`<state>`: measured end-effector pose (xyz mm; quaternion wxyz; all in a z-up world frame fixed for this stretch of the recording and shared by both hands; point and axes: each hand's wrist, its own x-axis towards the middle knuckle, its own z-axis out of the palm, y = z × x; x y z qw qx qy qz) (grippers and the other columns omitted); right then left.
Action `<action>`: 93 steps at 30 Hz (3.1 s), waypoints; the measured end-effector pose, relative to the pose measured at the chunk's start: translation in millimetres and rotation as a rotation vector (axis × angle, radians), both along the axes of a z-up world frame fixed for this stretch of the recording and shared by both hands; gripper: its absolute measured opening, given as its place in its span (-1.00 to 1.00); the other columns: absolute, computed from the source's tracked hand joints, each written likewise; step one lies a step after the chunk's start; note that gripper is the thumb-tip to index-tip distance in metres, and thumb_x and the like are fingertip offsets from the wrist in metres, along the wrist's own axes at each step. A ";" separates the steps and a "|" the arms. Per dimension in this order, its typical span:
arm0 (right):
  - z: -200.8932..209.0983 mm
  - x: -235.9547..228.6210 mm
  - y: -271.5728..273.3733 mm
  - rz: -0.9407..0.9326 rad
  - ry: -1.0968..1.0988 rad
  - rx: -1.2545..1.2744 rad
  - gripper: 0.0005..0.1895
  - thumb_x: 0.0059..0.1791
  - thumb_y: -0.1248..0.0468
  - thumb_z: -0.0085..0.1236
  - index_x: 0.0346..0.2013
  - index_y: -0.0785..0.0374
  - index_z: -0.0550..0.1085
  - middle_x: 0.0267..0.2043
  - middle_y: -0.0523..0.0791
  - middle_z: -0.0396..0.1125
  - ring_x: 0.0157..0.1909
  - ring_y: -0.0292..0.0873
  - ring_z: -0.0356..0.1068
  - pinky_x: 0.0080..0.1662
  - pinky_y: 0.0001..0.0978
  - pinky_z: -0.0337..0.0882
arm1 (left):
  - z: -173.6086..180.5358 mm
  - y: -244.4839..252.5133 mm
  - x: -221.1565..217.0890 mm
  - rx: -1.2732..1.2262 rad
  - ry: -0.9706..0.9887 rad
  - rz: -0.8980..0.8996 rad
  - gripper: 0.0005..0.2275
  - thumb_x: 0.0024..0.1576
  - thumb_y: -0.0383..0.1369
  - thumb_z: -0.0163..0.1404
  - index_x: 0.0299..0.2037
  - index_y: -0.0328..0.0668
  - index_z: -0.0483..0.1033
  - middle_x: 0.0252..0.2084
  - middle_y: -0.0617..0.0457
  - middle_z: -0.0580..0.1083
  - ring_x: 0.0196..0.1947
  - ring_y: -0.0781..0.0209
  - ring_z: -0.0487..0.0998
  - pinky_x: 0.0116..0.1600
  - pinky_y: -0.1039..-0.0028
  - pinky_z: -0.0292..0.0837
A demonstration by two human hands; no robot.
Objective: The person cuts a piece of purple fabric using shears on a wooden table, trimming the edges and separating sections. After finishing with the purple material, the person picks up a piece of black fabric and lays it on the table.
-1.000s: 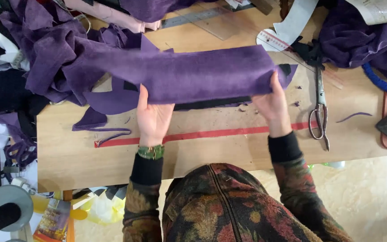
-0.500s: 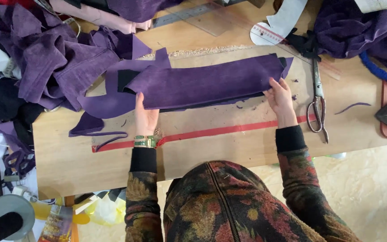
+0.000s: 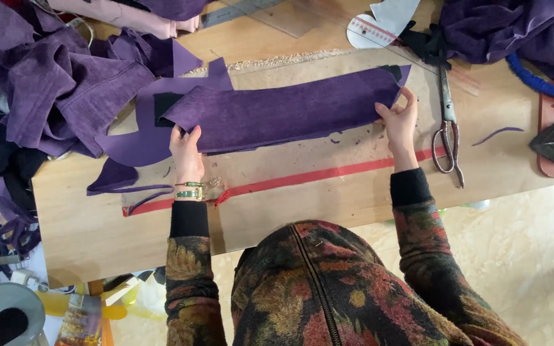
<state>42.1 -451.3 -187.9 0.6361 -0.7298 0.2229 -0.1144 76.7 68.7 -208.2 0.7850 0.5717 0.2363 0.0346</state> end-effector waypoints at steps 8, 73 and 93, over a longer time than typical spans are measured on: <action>0.0 22.8 -14.3 -0.179 0.029 -0.225 -0.38 0.00 0.39 0.37 0.27 0.14 0.27 -0.33 -0.26 0.33 -0.38 -0.39 0.43 -0.38 -0.66 0.55 | 43.9 -21.3 -7.6 0.057 -0.031 0.040 -0.58 0.19 -0.51 0.22 0.24 -0.07 0.44 0.12 -0.08 0.51 0.14 0.24 0.49 0.19 0.28 0.49; 39.1 27.8 2.7 -0.288 0.127 -0.245 -0.59 0.03 0.50 0.29 -0.16 -0.05 0.28 -0.45 -0.32 0.40 -0.44 -0.41 0.44 -0.23 -0.54 0.54 | 7.4 59.1 64.5 0.297 -0.198 0.063 -0.63 0.10 -0.60 0.18 0.13 -0.19 0.51 -0.59 0.18 0.28 -0.54 0.46 0.30 -0.34 0.57 0.51; 18.2 19.4 -21.8 -0.087 0.068 -0.276 -0.51 0.02 0.37 0.37 0.12 0.10 0.28 -0.34 -0.23 0.45 -0.47 -0.41 0.42 -0.40 -0.70 0.47 | 44.3 15.2 -11.7 0.748 0.148 -0.343 -0.27 0.01 -0.32 0.34 0.32 -0.30 0.15 -0.30 0.02 0.62 -0.38 0.24 0.66 -0.32 0.56 0.66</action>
